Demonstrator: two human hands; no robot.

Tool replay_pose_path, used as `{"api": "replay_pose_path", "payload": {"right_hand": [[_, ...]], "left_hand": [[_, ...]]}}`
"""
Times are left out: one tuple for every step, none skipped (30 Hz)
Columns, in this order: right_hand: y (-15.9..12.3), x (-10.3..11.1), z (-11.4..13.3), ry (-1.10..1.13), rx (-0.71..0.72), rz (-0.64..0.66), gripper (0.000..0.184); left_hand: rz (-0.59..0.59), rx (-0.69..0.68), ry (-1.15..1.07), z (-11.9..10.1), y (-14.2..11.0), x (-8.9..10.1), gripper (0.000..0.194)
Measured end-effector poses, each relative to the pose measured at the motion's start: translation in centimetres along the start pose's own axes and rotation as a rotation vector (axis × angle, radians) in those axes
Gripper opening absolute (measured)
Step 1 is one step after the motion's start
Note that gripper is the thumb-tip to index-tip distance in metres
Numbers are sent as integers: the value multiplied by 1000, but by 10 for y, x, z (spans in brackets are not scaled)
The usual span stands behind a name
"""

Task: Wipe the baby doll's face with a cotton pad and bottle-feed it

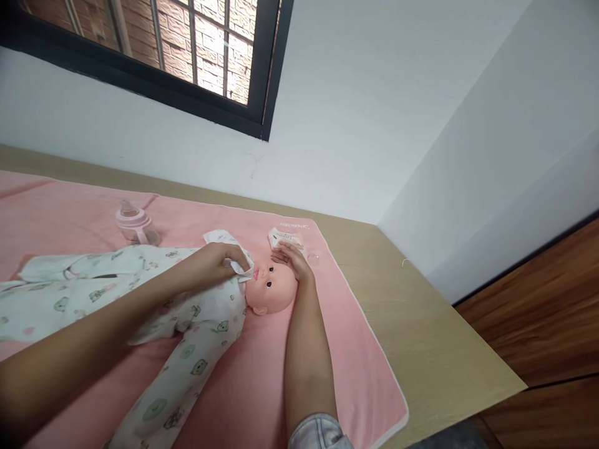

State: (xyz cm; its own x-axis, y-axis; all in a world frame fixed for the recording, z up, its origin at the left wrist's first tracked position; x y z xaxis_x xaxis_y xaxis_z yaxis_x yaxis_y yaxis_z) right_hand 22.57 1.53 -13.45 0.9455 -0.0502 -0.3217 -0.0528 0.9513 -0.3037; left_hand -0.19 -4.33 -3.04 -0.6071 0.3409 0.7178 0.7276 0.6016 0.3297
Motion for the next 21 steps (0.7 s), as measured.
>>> {"api": "replay_pose_path", "payload": {"right_hand": [[-1,0,0,8,-1,2,22],[-1,-1,0,16,-3,5,22],[-2,-1,1,23,-4,8,22],[-3,-2,1,29,-3,12,21],[-4,-3,1,32,-3,15,21],[-5,-3,1,34,-2,17,21],[-6,-4,2,37,-3,18,20],[-7,-5,2,39,-4,18,19],[-7,-5,2,40,-5,18,19],[-8,-5,2,41,-8,17,18],[-8,-6,2,41,-10,16,18],[-8,-6,3,41,-12,15,18],[-9,-6,3,42,-14,13,19],[-9,-6,3,43,-16,11,19],[-9,-6,3,45,-18,7,19],[-10,-7,3,46,-20,4,19],[-10,-7,4,47,-22,1,19],[-11,-7,4,48,-23,-1,19],[-11,-7,4,48,-23,-2,19],[-12,-8,5,48,-22,-3,18],[-12,-8,5,47,-22,-4,18]], "left_hand": [[-4,1,-1,1,0,0,27],[-11,4,-2,2,0,0,27],[-22,11,-1,4,0,0,27],[-34,18,4,5,0,0,27],[-48,25,11,6,0,0,27],[-59,27,20,6,0,0,27],[-63,22,29,6,0,0,27],[-59,15,34,6,0,0,27],[-48,15,29,5,0,0,27],[-36,24,20,6,0,-1,28],[-32,32,16,6,0,-1,28],[-41,32,20,7,0,-1,28],[-61,22,33,7,0,0,28],[-84,3,54,8,0,0,27],[-99,-19,78,8,1,1,26],[-107,-41,98,9,1,1,26],[-105,-54,112,9,1,0,26],[-96,-60,117,10,1,-1,26],[-89,-60,118,10,2,-1,27],[-89,-60,115,10,2,-2,27],[-93,-61,113,10,2,-2,27]]}}
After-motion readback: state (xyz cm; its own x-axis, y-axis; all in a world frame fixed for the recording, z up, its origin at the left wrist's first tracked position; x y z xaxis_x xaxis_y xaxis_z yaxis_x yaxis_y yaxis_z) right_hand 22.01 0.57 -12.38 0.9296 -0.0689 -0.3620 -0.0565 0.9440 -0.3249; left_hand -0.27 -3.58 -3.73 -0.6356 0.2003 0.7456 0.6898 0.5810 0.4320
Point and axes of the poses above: each hand's wrist, its own y-axis towards the middle knuckle, its own x-axis out of the back of the hand, z = x × y, the point moved 4 cm from there along y, towards the middle knuckle, and after that the axes turned 13 degrees about -x, right-handed, at the moved point
